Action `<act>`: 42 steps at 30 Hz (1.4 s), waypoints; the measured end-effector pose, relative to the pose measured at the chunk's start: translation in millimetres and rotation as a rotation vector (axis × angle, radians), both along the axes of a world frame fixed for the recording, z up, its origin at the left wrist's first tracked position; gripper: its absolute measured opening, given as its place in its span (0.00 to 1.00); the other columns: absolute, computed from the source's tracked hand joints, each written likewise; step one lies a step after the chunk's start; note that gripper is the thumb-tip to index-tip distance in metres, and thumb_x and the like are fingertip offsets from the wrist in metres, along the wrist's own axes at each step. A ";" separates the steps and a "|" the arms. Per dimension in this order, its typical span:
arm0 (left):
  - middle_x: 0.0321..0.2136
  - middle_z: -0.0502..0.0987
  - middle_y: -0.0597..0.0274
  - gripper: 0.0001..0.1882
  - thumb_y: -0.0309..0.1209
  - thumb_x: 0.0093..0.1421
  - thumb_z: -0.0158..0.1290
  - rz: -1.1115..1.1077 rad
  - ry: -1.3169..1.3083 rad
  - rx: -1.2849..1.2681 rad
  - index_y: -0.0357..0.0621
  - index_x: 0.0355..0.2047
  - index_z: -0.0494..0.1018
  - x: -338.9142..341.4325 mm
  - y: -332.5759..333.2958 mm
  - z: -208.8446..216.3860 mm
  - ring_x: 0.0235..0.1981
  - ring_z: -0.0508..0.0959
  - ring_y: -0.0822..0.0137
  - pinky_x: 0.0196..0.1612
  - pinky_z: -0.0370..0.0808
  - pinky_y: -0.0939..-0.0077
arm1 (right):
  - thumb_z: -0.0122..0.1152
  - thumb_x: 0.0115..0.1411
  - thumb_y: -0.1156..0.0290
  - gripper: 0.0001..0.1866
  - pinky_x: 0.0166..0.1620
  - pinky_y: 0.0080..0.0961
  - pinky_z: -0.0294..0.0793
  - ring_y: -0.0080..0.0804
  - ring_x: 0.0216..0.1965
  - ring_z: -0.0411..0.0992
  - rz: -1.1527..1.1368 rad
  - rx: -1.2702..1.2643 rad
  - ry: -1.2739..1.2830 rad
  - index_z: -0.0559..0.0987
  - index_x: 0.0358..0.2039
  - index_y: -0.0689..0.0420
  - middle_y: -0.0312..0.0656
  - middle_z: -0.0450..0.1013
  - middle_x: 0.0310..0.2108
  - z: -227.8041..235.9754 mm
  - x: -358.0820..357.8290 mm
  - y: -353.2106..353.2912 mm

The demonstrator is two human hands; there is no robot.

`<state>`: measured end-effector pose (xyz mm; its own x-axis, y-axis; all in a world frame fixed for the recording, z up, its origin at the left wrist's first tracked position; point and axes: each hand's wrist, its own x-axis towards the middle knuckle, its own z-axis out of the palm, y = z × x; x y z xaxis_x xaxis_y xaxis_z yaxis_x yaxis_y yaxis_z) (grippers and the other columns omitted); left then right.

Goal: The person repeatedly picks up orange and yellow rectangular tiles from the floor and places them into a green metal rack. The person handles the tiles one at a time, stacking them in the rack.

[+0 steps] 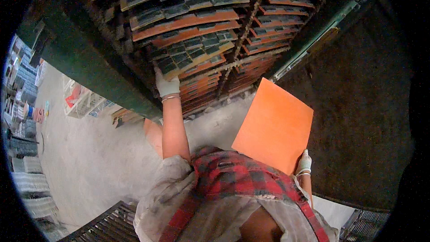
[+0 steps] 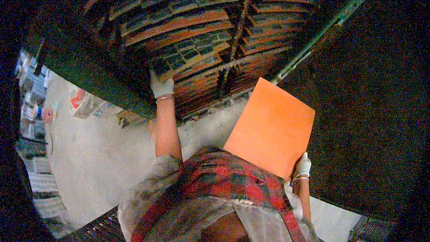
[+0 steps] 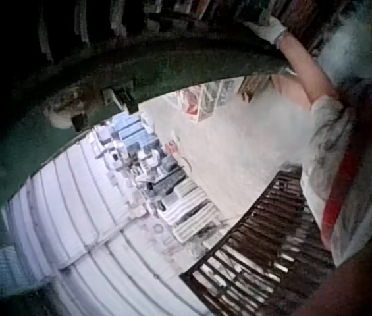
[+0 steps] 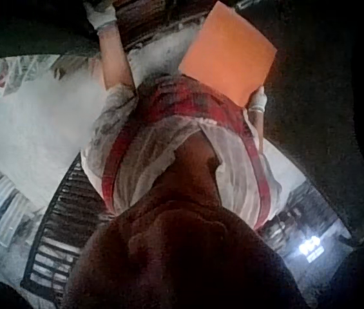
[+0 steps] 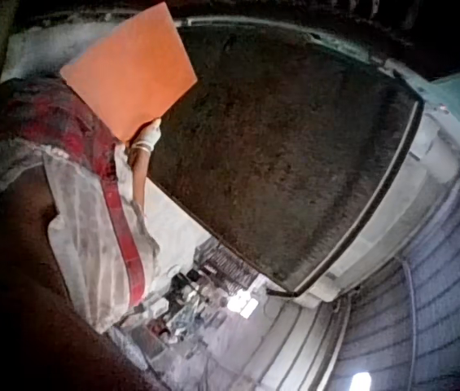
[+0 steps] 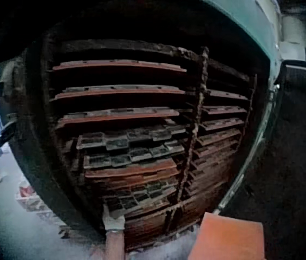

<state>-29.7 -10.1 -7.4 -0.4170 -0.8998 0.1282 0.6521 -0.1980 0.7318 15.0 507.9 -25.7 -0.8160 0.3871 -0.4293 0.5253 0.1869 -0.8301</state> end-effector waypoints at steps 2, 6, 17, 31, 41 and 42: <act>0.43 0.64 0.52 0.34 0.47 0.44 0.48 -0.030 0.120 -0.047 0.39 0.47 0.56 12.4 3.0 -0.8 0.46 0.62 0.59 0.50 0.56 0.69 | 0.38 0.54 0.55 0.24 0.33 0.27 0.64 0.32 0.30 0.65 0.018 0.022 -0.005 0.69 0.33 0.66 0.43 0.68 0.31 -1.3 13.3 4.9; 0.45 0.63 0.55 0.26 0.45 0.52 0.39 -0.390 0.560 0.348 0.43 0.47 0.57 34.9 18.8 28.7 0.49 0.58 0.59 0.52 0.52 0.68 | 0.36 0.54 0.54 0.26 0.33 0.28 0.63 0.34 0.30 0.65 -0.015 0.061 -0.050 0.70 0.33 0.68 0.44 0.69 0.30 6.8 34.8 -2.7; 0.50 0.57 0.59 0.22 0.37 0.54 0.34 -0.065 -1.922 -1.500 0.47 0.49 0.54 39.6 69.0 129.5 0.49 0.59 0.58 0.49 0.56 0.64 | 0.44 0.49 0.50 0.24 0.29 0.30 0.64 0.36 0.28 0.66 0.041 0.232 -0.397 0.69 0.30 0.63 0.43 0.68 0.28 -34.8 148.4 64.0; 0.47 0.60 0.60 0.19 0.33 0.53 0.34 0.132 -1.709 -2.048 0.49 0.46 0.58 29.2 84.3 124.2 0.47 0.62 0.62 0.47 0.59 0.67 | 0.52 0.41 0.60 0.13 0.37 0.22 0.68 0.28 0.37 0.68 0.531 0.350 -1.211 0.74 0.31 0.44 0.32 0.69 0.35 -180.8 364.1 89.4; 0.45 0.62 0.60 0.17 0.33 0.52 0.34 -0.152 -1.881 -2.009 0.49 0.43 0.61 75.6 55.1 72.3 0.45 0.63 0.65 0.45 0.60 0.71 | 0.49 0.47 0.63 0.11 0.33 0.27 0.66 0.32 0.35 0.66 0.027 0.407 -1.024 0.73 0.31 0.50 0.37 0.67 0.34 -241.8 431.6 176.6; 0.45 0.62 0.60 0.17 0.33 0.52 0.33 -0.199 -1.927 -2.000 0.49 0.42 0.62 84.4 53.5 61.2 0.45 0.63 0.65 0.45 0.60 0.71 | 0.49 0.47 0.62 0.11 0.32 0.27 0.66 0.32 0.34 0.67 0.083 0.404 -0.979 0.72 0.31 0.51 0.37 0.67 0.33 -240.7 404.5 171.0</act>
<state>54.6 43.5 53.8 -0.9331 -0.3385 -0.1215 -0.2592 0.8671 -0.4254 419.4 678.9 -266.4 -0.2148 0.6072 -0.7650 0.9040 0.4200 0.0795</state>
